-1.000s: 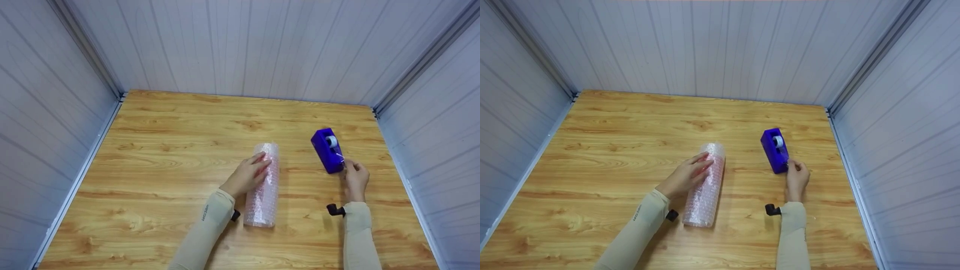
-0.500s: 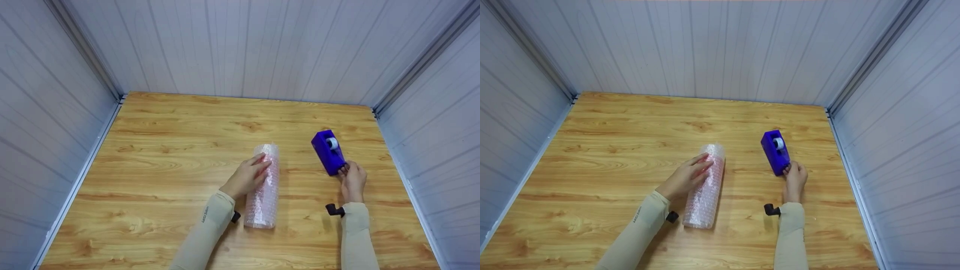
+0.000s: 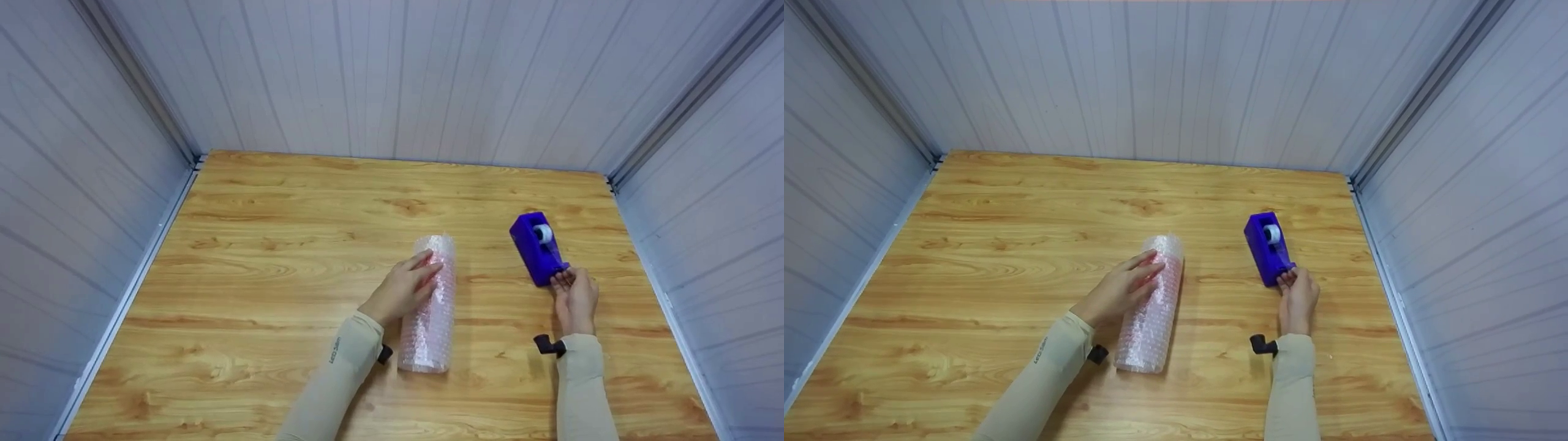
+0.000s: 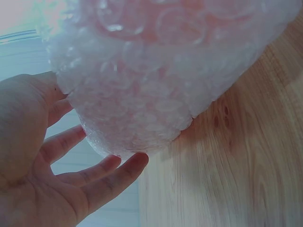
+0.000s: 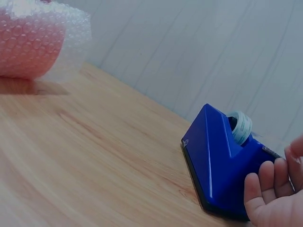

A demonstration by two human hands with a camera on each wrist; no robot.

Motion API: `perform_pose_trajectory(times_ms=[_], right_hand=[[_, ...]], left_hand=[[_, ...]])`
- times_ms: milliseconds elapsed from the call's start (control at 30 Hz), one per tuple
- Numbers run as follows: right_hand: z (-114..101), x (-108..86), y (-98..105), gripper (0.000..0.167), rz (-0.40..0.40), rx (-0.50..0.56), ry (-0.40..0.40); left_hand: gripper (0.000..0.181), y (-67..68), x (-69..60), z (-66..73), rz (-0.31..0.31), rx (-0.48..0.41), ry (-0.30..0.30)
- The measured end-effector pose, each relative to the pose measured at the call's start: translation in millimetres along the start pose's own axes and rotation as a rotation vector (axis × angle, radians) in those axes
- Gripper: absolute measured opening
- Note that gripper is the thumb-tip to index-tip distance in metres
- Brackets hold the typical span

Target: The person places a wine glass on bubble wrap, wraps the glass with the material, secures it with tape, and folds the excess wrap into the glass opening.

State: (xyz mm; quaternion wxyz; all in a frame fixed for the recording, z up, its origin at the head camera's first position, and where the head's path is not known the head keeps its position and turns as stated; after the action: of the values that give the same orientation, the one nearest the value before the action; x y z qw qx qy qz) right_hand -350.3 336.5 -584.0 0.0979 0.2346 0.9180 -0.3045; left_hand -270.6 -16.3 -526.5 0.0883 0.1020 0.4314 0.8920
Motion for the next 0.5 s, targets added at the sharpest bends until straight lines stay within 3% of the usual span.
perform_pose_trajectory(times_ms=[300,500], right_hand=[[12,-4.7,9,0.010,0.016,-0.013,-0.041],[15,-8.9,12,0.015,-0.001,0.003,-0.093]], left_hand=[[0.042,0.8,0.5,0.0,-0.004,-0.005,0.007],[0.042,0.5,0.3,0.1,0.004,-0.003,-0.002]])
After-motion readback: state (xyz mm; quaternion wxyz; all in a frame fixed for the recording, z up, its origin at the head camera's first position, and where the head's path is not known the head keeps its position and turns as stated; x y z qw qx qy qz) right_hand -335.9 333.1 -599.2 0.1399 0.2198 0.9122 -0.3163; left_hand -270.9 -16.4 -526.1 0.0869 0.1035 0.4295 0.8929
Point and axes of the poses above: each hand's wrist, its own x-axis towards the middle knuckle, its own y-axis out of the back of the hand, z = x × y, the point moved 6 cm from there along x, towards the middle knuckle, and after that the axes turned 7 degrees about y, right-handed, at the moved point
